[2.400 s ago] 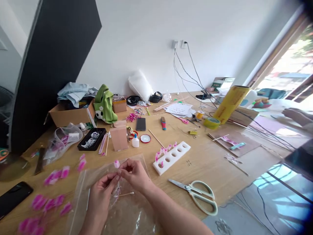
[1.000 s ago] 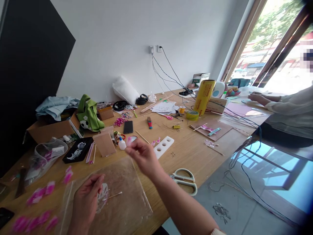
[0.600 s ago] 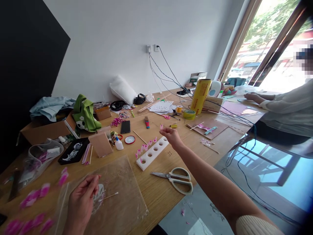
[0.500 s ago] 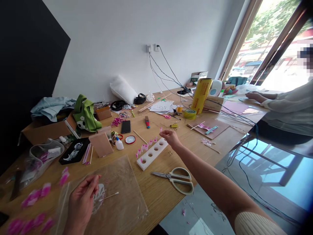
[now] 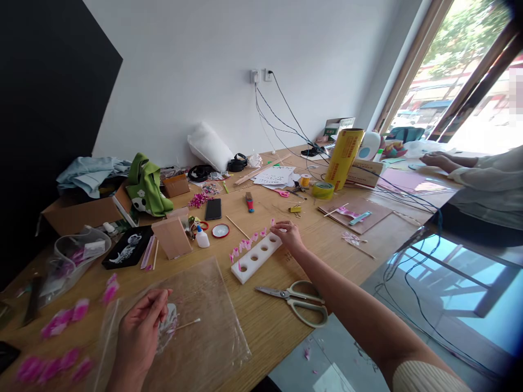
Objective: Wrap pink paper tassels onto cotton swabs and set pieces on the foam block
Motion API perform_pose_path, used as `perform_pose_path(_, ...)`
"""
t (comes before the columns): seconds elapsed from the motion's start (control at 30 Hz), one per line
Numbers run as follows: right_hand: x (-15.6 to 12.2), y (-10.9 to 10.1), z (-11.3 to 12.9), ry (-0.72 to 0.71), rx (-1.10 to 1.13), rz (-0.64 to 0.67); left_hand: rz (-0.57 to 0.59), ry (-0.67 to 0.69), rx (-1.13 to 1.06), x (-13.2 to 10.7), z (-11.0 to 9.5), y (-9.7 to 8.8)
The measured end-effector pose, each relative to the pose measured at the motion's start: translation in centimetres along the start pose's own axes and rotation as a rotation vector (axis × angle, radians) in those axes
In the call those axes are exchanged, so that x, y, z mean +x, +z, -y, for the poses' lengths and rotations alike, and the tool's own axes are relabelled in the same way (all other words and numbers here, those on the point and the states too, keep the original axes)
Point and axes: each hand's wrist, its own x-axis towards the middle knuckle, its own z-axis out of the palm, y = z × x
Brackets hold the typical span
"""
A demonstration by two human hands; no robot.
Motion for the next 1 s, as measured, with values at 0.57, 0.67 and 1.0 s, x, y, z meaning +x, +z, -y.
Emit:
perform_pose_path(0.57, -0.3, 1.4, -0.7, -0.001, -0.061, -0.048, -0.001, -0.031, -0.009, -0.2, 0.2, 0.2)
perform_pose_path(0.67, -0.5, 1.6, -1.0, -0.008, -0.063, -0.064, -0.001, -0.036, -0.010, -0.1, 0.4, 0.1)
perform_pose_path(1.0, -0.8, 1.7, -1.1, -0.025, -0.051, -0.085, 0.001, -0.051, -0.012, -0.1, 0.6, 0.0)
